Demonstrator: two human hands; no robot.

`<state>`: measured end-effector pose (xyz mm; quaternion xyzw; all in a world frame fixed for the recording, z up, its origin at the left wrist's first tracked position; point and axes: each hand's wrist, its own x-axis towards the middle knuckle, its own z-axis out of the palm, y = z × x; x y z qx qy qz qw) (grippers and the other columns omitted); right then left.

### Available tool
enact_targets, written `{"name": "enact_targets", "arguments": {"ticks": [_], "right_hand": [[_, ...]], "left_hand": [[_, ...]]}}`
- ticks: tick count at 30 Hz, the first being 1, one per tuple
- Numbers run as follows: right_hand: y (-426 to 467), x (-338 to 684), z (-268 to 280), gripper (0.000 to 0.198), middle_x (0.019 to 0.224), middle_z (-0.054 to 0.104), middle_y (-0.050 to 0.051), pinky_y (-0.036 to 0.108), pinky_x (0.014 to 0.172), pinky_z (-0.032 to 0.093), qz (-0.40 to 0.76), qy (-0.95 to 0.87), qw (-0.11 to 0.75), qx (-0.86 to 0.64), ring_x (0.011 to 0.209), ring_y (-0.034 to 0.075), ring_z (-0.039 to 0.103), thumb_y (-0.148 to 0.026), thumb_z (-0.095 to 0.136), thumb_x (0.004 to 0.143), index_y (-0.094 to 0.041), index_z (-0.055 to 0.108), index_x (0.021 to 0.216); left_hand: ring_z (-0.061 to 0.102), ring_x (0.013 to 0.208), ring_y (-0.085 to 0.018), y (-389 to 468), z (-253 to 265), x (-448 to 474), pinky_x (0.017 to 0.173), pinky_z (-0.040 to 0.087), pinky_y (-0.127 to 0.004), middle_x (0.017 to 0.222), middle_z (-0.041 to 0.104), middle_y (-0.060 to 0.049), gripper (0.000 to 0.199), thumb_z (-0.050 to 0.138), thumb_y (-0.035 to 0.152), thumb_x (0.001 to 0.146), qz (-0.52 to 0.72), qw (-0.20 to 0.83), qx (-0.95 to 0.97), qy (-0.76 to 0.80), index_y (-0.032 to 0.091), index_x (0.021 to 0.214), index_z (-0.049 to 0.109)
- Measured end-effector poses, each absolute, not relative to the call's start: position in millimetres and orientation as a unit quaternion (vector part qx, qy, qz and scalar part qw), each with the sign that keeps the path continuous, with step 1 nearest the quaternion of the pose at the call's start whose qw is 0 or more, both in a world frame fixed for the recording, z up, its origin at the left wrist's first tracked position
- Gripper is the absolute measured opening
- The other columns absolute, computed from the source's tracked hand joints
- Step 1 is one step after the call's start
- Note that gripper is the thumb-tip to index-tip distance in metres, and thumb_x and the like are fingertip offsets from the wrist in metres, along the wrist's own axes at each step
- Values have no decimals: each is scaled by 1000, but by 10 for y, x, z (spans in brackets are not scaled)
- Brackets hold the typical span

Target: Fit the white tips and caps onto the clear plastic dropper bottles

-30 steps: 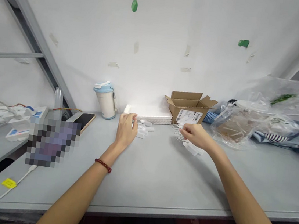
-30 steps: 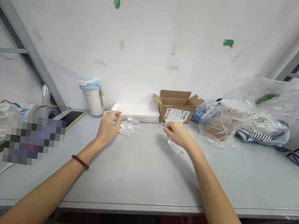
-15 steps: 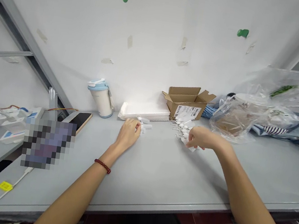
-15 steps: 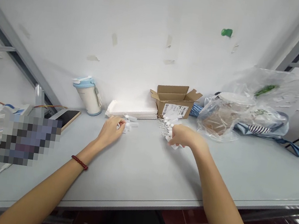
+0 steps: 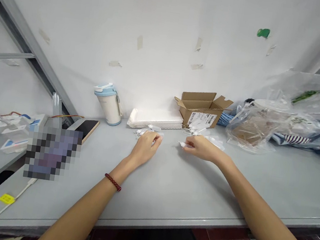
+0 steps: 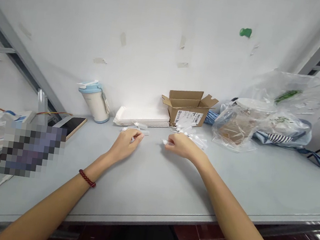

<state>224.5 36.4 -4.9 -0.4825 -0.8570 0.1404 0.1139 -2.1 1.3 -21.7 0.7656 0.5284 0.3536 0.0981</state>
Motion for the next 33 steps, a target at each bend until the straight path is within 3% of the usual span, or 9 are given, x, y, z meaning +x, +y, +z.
{"name": "enact_targets", "arguments": {"ticks": [5, 10, 14, 18, 26, 33], "right_hand": [[366, 2146, -87, 27, 59, 50, 0, 26, 55, 27, 188, -845, 195, -461, 57, 12, 42, -35, 44, 82, -18, 47, 62], [378, 2075, -137, 29, 62, 51, 1, 25, 56, 29, 258, -797, 250, -486, 60, 13, 45, -36, 41, 80, -16, 52, 63], [309, 2009, -108, 30, 67, 53, 2, 25, 55, 34, 400, -745, 304, -440, 62, 13, 47, -37, 40, 79, -15, 58, 72], [255, 1924, -145, 30, 56, 44, -2, 25, 51, 35, 503, -705, 315, -390, 52, 11, 42, -38, 43, 79, -14, 59, 72], [265, 1892, -209, 29, 51, 40, -3, 24, 46, 32, 554, -676, 323, -363, 46, 9, 38, -34, 43, 79, -13, 60, 68], [220, 1883, -166, 29, 52, 40, -3, 24, 45, 32, 551, -688, 312, -353, 46, 9, 36, -34, 44, 79, -14, 58, 64]], "left_hand": [[59, 81, -17, 21, -246, -5, 71, 44, -28, 88, 67, -5, 22, 46, 29, 87, 366, 153, 756, 521, 16, 93, 63], [60, 84, -18, 16, -238, 1, 73, 46, -29, 89, 67, -7, 28, 47, 29, 86, 354, 174, 742, 542, 13, 105, 61], [61, 83, -18, 10, -238, 10, 76, 45, -31, 89, 67, -6, 36, 48, 31, 86, 359, 224, 728, 540, 13, 116, 57], [61, 87, -19, 25, -236, 34, 76, 45, -31, 89, 68, -7, 42, 47, 34, 87, 395, 298, 695, 522, 12, 121, 53], [54, 65, -12, 52, -187, 22, 62, 43, -25, 75, 63, -4, 23, 57, 32, 77, 461, 389, 622, 499, 12, 83, 68], [49, 59, -9, -28, -106, 54, 58, 42, -24, 67, 59, -1, 24, 66, 38, 70, 467, 459, 590, 472, 14, 70, 66]]}}
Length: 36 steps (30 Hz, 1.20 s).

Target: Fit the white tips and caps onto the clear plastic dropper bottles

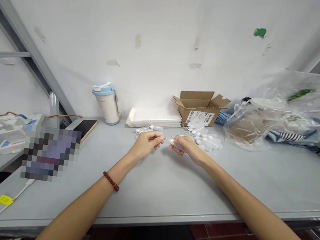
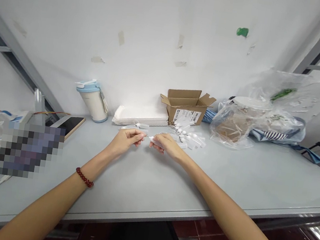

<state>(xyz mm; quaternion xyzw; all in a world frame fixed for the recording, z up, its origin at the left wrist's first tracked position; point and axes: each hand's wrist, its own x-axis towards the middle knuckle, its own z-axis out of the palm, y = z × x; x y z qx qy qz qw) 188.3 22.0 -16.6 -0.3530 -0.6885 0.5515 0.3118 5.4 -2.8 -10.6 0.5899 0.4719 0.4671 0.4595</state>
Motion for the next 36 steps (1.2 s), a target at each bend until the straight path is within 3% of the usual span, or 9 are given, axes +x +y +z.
{"name": "enact_targets", "arguments": {"ticks": [19, 36], "right_hand": [[212, 1878, -156, 28, 49, 37, -4, 24, 44, 25, 585, -658, 329, -342, 43, 8, 33, -33, 44, 77, -14, 57, 63], [200, 1859, -186, 28, 51, 35, -5, 24, 45, 23, 599, -656, 288, -357, 44, 7, 30, -35, 43, 78, -14, 55, 64]], "left_hand": [[50, 58, -9, -44, -80, 52, 55, 41, -23, 70, 58, -1, 25, 63, 39, 74, 440, 474, 613, 453, 14, 77, 65], [49, 57, -8, -48, -93, 37, 54, 41, -22, 68, 57, -1, 25, 65, 38, 73, 435, 502, 598, 448, 13, 75, 64]]}}
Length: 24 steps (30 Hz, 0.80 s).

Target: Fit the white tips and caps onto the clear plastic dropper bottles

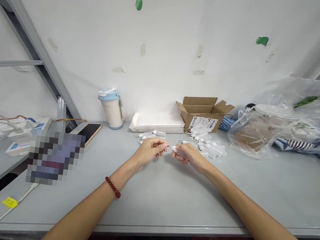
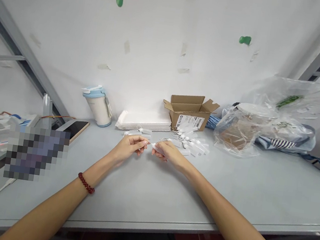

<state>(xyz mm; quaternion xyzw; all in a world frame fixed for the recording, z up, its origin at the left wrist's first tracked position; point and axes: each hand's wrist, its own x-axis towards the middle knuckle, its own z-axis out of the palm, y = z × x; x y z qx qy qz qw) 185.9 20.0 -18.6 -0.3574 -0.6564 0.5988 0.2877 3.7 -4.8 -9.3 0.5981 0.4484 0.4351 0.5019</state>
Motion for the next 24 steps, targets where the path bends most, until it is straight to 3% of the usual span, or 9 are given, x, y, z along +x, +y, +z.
{"name": "enact_targets", "arguments": {"ticks": [24], "right_hand": [[213, 1860, -186, 29, 48, 36, -4, 24, 44, 22, 621, -631, 299, -355, 42, 7, 30, -35, 44, 76, -13, 58, 63]], "left_hand": [[50, 57, -9, -35, -117, 8, 54, 43, -23, 69, 58, -2, 30, 68, 43, 70, 429, 512, 593, 450, 14, 73, 64]]}}
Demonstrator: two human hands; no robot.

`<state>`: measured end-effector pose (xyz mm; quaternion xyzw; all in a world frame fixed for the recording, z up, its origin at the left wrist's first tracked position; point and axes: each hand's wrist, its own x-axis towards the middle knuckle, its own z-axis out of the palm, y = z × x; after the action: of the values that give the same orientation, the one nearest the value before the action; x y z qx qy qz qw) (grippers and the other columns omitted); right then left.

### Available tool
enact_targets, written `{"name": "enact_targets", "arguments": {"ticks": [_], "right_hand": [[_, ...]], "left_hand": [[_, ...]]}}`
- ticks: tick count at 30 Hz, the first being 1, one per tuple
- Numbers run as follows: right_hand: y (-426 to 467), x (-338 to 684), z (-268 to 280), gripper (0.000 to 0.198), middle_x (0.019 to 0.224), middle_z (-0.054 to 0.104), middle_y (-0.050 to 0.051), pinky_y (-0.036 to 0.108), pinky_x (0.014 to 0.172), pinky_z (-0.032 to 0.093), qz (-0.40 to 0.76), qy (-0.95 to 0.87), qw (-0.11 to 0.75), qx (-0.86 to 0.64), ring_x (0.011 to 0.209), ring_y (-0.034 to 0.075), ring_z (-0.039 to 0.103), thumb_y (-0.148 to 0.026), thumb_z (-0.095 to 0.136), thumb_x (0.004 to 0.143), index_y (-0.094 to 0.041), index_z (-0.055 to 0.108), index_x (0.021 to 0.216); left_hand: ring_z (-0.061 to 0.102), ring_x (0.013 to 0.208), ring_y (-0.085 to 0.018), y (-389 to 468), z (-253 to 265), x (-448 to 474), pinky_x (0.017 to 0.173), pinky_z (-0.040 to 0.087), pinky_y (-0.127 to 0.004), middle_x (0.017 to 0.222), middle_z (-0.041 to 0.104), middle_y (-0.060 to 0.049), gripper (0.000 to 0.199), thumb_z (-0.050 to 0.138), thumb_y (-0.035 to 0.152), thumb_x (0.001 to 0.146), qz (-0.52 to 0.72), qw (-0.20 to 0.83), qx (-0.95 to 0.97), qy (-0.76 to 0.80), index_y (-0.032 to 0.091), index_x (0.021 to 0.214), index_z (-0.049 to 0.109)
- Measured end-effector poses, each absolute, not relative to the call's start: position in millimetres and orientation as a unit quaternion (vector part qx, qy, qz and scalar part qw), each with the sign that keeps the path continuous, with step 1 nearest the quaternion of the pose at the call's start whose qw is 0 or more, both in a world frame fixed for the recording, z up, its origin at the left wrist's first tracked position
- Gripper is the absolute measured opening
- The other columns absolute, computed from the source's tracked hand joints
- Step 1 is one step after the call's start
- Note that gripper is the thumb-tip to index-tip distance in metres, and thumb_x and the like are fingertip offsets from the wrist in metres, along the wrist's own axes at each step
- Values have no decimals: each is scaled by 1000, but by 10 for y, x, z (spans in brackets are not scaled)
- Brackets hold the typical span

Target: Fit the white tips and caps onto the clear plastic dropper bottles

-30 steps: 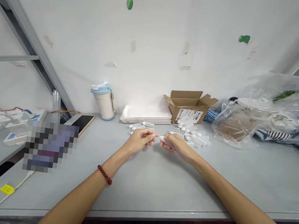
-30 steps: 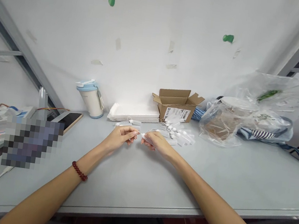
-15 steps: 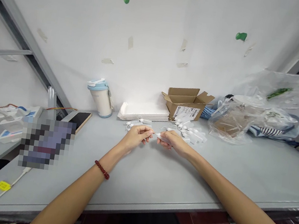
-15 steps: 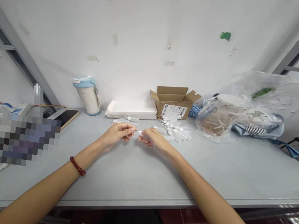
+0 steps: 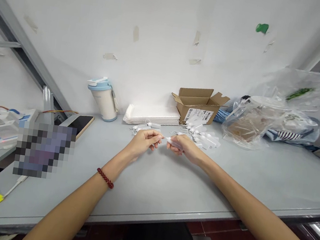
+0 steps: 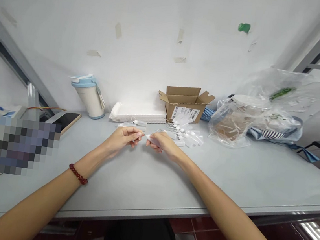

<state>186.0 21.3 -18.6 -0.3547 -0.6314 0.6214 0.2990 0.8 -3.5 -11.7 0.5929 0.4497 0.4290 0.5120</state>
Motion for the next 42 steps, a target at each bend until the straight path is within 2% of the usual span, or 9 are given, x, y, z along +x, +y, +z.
{"name": "enact_targets", "arguments": {"ticks": [10, 15, 21, 30, 38, 42], "right_hand": [[216, 1845, -201, 29, 48, 34, -5, 24, 44, 20, 642, -616, 278, -361, 42, 7, 27, -35, 44, 75, -13, 57, 62], [224, 1847, -245, 27, 49, 35, -4, 24, 43, 17, 647, -616, 281, -352, 42, 6, 25, -34, 45, 75, -13, 57, 62], [174, 1854, -244, 25, 46, 25, -7, 22, 42, 11, 651, -602, 280, -368, 42, 5, 17, -33, 46, 73, -14, 54, 60], [125, 1848, -204, 21, 43, 22, -8, 21, 41, 10, 663, -584, 284, -372, 41, 5, 15, -31, 47, 67, -13, 54, 58], [120, 1854, -209, 21, 44, 22, -8, 22, 42, 9, 661, -594, 282, -362, 42, 5, 14, -30, 47, 70, -13, 54, 60], [119, 1847, -183, 25, 45, 23, -8, 21, 43, 12, 651, -609, 303, -338, 43, 5, 16, -32, 44, 75, -13, 55, 62]], "left_hand": [[51, 60, -10, -22, -144, -8, 54, 43, -23, 72, 58, -2, 26, 67, 39, 72, 423, 516, 594, 450, 15, 78, 67], [48, 54, -9, -27, -150, 22, 52, 41, -23, 66, 56, 0, 20, 61, 35, 74, 428, 458, 631, 458, 15, 75, 64], [49, 56, -11, -74, -168, 73, 55, 40, -24, 63, 58, -1, 19, 57, 31, 76, 414, 390, 684, 458, 15, 69, 64], [48, 56, -10, -124, -148, 114, 56, 40, -23, 63, 60, -1, 18, 56, 28, 77, 407, 397, 685, 455, 14, 68, 63], [52, 59, -11, -126, -115, 81, 59, 41, -24, 66, 64, -2, 19, 55, 28, 78, 397, 389, 706, 440, 14, 70, 65], [56, 68, -14, -75, -51, -22, 61, 43, -24, 73, 69, -5, 19, 58, 30, 77, 406, 400, 704, 424, 15, 76, 70]]}}
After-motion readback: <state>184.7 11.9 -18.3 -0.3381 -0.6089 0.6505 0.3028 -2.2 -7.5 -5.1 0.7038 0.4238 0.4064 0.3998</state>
